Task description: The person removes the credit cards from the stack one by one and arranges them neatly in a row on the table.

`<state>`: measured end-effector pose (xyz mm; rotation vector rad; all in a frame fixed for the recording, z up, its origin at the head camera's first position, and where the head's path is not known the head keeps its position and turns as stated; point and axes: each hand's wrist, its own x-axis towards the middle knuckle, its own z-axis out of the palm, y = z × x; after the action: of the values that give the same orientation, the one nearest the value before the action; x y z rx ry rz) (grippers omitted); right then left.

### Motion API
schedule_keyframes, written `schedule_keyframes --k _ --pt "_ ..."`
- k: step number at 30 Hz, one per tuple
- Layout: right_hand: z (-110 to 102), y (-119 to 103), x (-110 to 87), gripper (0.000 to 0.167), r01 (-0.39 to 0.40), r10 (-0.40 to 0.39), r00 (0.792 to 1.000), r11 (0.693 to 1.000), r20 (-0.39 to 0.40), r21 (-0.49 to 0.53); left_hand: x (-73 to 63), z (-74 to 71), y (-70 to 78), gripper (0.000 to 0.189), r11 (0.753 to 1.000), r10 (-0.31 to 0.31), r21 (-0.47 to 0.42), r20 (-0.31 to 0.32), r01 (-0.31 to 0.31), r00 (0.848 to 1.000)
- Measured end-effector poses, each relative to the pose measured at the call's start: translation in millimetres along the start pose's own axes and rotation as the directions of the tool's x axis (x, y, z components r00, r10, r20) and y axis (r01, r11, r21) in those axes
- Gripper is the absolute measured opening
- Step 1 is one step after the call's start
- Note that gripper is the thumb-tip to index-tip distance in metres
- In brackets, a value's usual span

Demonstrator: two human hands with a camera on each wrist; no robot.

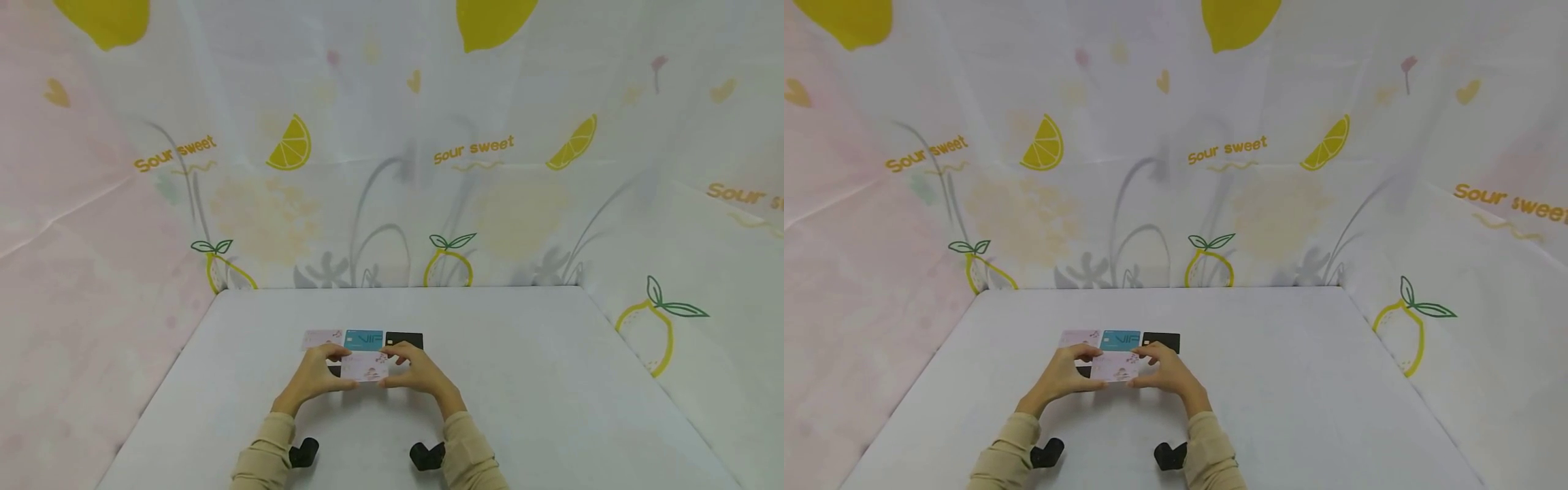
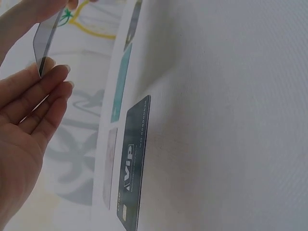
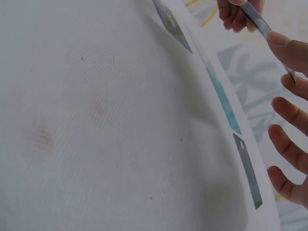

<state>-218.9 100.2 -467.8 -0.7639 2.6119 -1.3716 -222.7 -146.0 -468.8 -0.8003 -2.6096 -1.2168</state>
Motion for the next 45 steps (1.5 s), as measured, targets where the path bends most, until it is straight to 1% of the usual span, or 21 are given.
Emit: schedule_keyframes --k 5,8,12,22,27,32,37,42,45 --pt "-2 0 -2.8 0.059 -0.007 0.007 1.0 1.0 -0.003 -0.004 1.6 2.5 1.9 0.057 1.0 0.016 0.005 0.012 -0.016 1.0" --pt "-4 1 -4.2 0.058 -0.008 0.008 1.0 1.0 -0.003 -0.013 2.5 4.2 2.3 0.057 1.0 0.015 0.015 0.014 -0.015 1.0" --pt "-4 3 -5.4 0.058 -0.012 0.012 1.0 1.0 0.003 -0.015 2.6 6.6 2.6 0.057 1.0 0.013 0.021 0.013 -0.013 1.0" --pt "-6 7 -9.6 0.058 0.0 0.0 1.0 1.0 0.004 -0.021 2.2 13.6 4.2 0.056 0.998 0.049 0.026 -0.002 -0.049 0.999" --pt "-9 6 -12.8 0.058 -0.019 0.019 1.0 1.0 0.008 -0.006 3.0 16.7 7.1 0.055 0.999 0.039 0.018 -0.008 -0.039 0.999" --pt "-11 8 -15.5 0.057 -0.008 0.008 1.0 1.0 -0.003 -0.008 4.3 18.4 9.5 0.055 0.999 0.04 0.017 -0.006 -0.04 0.999" --pt "-13 10 -17.9 0.056 0.005 -0.005 1.0 1.0 -0.017 -0.022 6.9 20.1 12.4 0.055 0.998 0.06 0.014 -0.007 -0.06 0.998" --pt "-18 10 -19.7 0.058 0.041 -0.043 0.998 0.998 -0.035 -0.051 10.6 22.7 15.3 0.055 0.998 0.063 0.014 -0.01 -0.063 0.998" --pt "-21 10 -20.9 0.059 0.05 -0.052 0.998 0.997 -0.035 -0.065 12.3 24.3 15.7 0.055 0.998 0.064 0.014 -0.013 -0.064 0.998"
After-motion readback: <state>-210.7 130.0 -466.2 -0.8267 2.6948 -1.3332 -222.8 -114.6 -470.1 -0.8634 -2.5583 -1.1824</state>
